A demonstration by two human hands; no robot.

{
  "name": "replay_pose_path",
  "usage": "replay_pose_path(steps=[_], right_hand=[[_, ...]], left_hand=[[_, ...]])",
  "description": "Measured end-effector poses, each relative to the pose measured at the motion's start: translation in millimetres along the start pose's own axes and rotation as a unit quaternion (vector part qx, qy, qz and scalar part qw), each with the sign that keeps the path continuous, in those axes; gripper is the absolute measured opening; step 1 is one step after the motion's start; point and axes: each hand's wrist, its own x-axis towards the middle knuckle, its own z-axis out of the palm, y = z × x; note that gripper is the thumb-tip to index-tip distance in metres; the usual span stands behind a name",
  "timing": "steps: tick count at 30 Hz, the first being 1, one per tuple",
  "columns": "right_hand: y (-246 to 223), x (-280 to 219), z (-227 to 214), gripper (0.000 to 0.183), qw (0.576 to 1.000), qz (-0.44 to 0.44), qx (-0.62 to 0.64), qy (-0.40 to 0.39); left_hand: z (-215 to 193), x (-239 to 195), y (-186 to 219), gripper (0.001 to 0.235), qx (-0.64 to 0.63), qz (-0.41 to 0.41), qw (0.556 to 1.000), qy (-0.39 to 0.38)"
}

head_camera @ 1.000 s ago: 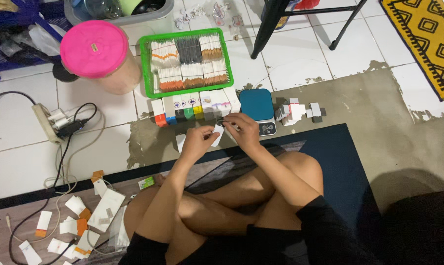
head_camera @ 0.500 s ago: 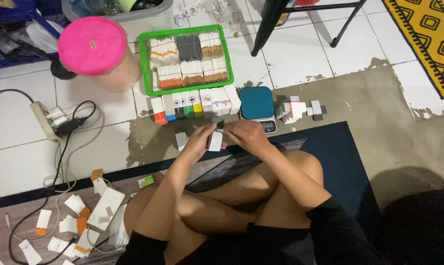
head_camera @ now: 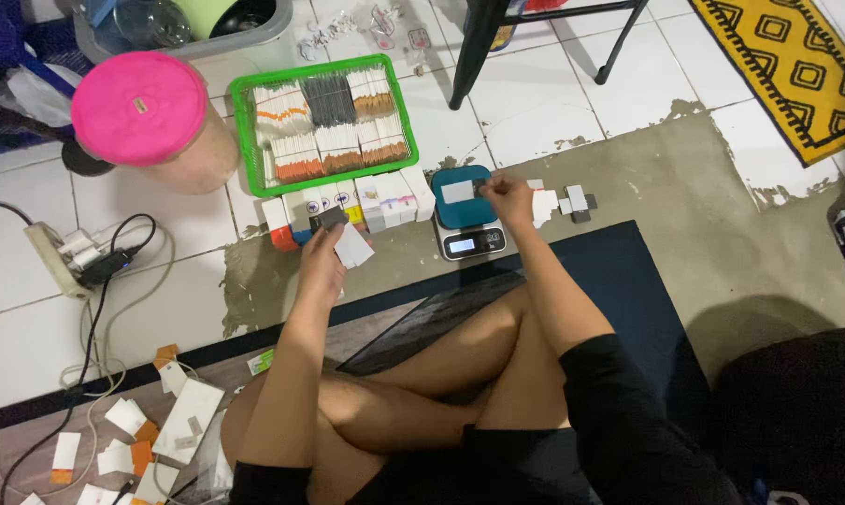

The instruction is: The person sits on a mat and repeatedly picks up small white rectangular items, places them on a digital scale, and then removes them. The person handles the items one at a time, occasionally placing them into a green basket or onto a pile on the floor.

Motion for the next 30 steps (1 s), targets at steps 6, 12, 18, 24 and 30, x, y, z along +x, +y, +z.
replay_pose_path(steps=[6, 12, 18, 24, 30], right_hand=[[25, 1, 10, 0.03, 0.986, 0.073, -0.136, -0.058], [37, 4, 19, 0.022, 0.969, -0.002, -0.247, -0.006], [24, -4, 14, 0.019, 0.986, -0.019, -0.168, -0.011], [4, -11, 10, 0.015, 0.993, 0.003, -0.117, -0.002], [18, -7, 17, 0.014, 0.996, 0.001, -0.09, 0.008]], left_hand=[[-13, 7, 5, 0.026, 0.021, -0.036, 0.999, -0.034], [-25, 15, 14, 0.019, -0.004, -0.021, 1.0, 0.003], [-28, 13, 11, 0.019, -0.001, -0.014, 1.0, 0.001], [-22, 6, 11, 0.023, 0.035, -0.015, 0.999, -0.024], [-13, -2, 12, 0.02, 0.007, -0.003, 1.0, -0.021]])
